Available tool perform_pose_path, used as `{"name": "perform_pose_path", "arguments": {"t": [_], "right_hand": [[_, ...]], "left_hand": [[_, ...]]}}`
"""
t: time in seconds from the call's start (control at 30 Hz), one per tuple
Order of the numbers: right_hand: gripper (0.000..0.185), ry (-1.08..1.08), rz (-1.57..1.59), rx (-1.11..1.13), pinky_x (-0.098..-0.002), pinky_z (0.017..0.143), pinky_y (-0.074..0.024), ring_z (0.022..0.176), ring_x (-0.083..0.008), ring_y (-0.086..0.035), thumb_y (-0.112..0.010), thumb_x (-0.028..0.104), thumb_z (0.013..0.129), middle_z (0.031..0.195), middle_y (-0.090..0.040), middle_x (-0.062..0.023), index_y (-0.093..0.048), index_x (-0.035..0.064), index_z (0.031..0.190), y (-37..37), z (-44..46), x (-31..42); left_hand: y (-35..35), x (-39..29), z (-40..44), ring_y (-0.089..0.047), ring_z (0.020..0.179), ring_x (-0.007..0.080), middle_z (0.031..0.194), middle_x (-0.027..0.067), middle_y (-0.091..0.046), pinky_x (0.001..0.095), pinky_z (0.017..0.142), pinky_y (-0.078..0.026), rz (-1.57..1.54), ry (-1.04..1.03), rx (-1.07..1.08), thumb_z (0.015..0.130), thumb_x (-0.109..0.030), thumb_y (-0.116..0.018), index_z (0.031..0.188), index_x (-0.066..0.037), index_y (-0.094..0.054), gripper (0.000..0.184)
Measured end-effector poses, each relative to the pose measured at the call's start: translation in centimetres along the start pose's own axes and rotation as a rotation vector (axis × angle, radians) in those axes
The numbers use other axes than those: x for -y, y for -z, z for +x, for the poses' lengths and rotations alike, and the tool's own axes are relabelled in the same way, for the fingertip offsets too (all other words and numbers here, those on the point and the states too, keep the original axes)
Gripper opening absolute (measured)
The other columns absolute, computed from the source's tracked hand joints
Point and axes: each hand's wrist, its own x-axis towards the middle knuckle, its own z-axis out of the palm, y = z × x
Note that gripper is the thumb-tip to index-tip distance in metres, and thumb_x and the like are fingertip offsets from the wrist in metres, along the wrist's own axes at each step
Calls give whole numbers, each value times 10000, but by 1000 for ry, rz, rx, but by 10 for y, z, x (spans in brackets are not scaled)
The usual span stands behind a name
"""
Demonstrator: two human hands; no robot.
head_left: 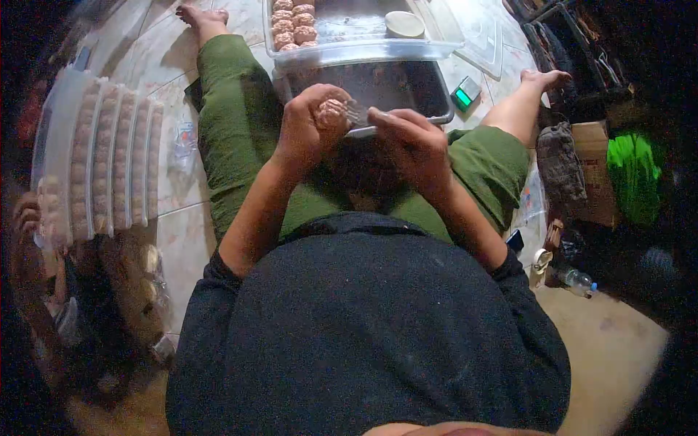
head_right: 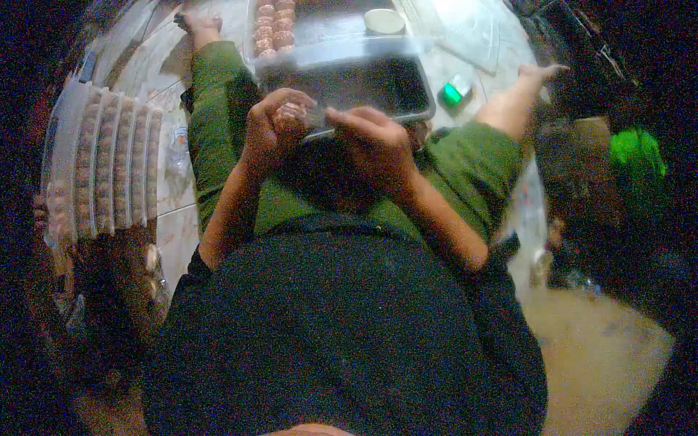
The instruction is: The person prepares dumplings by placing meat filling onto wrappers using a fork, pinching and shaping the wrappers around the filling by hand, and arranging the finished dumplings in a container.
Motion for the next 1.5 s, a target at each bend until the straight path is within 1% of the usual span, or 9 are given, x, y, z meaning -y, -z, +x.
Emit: {"name": "perform_pose_path", "arguments": {"t": [0.3,0.8,0.9,1.0,1.2,1.27,1.33,1.43,1.5], "right_hand": [[277,151,-169,29,-289,630,-506,712,-219,-616,-617,-16,741,839,-604,-113,-634,39,1012,8,14,6],[177,0,-59,29,-270,642,-481,743,-193,-612,-552,-31,802,841,-621,-116,-628,0,959,9,21,-4],[196,-21,-28,68,-259,678,-472,777,-158,-601,-542,-24,819,856,-626,-99,-613,2,1000,11,19,-5],[214,-71,12,-66,-253,670,-464,763,-138,-578,-524,-9,850,845,-616,-61,-588,-5,1055,17,22,-15],[232,-674,485,17,-256,751,-470,822,-139,-591,-588,44,819,922,-634,-84,-589,-7,1045,12,15,-19],[236,-781,656,60,-226,708,-458,798,-99,-571,-603,75,825,875,-627,-72,-566,3,1046,7,7,-24],[230,-662,617,15,-223,682,-453,779,-91,-564,-609,90,827,850,-622,-62,-560,14,1039,0,5,-22],[212,-610,633,-9,-221,668,-450,765,-90,-560,-606,118,839,858,-623,-51,-586,52,1039,-6,6,-19],[199,-680,649,30,-217,669,-450,757,-98,-567,-598,112,841,867,-628,-59,-603,62,1034,-6,9,-10]], "left_hand": [[-1,-9,-3,-525,731,53,771,-9,-586,215,638,-443,-301,213,-25,686,-101,-710,855,-49,-565,229],[-3,-12,3,-546,706,107,777,56,-587,255,627,-463,-175,111,-81,710,-110,-712,976,-19,-563,319],[-7,13,4,-520,698,83,762,31,-574,239,619,-453,-124,-103,-69,711,-113,-724,997,-31,-560,340],[-4,8,-2,-524,713,74,772,30,-584,235,612,-451,-291,163,-75,691,-131,-748,924,-39,-581,300],[0,6,2,-554,753,98,851,67,-608,248,645,-470,-154,250,-47,657,-140,-776,861,-10,-573,316],[-6,29,-1,-568,722,129,839,74,-608,256,649,-478,467,-190,-106,669,-134,-765,996,2,-547,416],[-10,26,2,-580,702,158,819,81,-608,267,653,-484,399,-296,-186,685,-142,-751,1118,7,-502,521],[-17,9,8,-590,695,184,782,88,-607,284,662,-486,-370,8,-268,714,-172,-721,1260,0,-398,658],[-12,2,6,-589,705,177,769,84,-604,286,666,-482,-356,90,-233,732,-189,-699,1290,-7,-361,678]]}}
